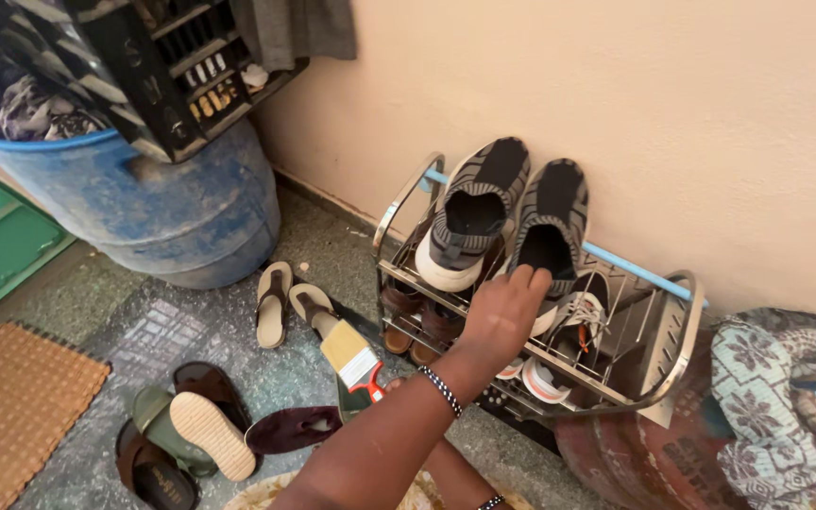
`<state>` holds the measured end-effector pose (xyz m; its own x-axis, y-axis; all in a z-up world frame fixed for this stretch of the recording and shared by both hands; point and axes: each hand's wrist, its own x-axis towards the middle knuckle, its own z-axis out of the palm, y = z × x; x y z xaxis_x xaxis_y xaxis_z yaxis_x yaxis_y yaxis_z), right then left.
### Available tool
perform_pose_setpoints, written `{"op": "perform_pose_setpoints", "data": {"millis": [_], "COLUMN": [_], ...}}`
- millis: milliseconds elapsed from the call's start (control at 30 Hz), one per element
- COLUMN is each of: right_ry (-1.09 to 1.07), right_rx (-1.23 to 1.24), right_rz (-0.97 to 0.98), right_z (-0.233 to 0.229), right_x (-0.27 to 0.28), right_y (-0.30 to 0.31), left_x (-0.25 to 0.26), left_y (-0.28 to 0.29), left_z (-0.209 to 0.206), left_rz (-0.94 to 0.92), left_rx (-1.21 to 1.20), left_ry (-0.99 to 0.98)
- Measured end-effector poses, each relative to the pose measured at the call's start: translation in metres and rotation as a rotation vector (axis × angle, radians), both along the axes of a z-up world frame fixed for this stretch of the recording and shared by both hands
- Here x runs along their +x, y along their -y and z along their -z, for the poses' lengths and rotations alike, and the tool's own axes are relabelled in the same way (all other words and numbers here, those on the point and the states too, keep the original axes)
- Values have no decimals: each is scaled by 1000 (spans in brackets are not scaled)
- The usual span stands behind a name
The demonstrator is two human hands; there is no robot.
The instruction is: The person sits on the floor and uses a brush to clean several pairs of shoes, including sneakers and sandals. They pick up each shoe, brush the upper and sole, and place the cleaned shoes onto a metal shoe rack.
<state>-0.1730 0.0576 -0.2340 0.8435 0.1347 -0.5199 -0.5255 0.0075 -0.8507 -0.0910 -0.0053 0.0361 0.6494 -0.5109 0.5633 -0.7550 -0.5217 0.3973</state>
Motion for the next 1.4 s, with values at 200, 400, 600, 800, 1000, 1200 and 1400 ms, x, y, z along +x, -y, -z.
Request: {"op": "perform_pose_setpoints", "data": {"millis": [200,400,600,800,1000,1200,1400], "right_ry": [-49,26,34,-18,-148,-106,-126], "right_rx": [-44,43,55,13,-111,-121,-154], "right_rz": [-9,-42,-41,-17,41,47,33], "right_z": [-7,-11,-15,-12,-14,-15,-21], "right_x": [-3,13,20,12,13,10,11], "right_y": [9,-7,-9,-5,-2,-1,-1], "left_x": [-12,15,16,54,118,139,134], "left_y": [12,-7,-25,-41,-48,-59,-60], "left_z": [-6,-8,-24,8,33,48,35], "left_rz": [-72,-134,-145,-659,-632,-597,-608], "left_rx": [112,129,199,-355,-263,-182,-251], "left_ry": [13,-157,-235,-61,-698,-570,-597]}}
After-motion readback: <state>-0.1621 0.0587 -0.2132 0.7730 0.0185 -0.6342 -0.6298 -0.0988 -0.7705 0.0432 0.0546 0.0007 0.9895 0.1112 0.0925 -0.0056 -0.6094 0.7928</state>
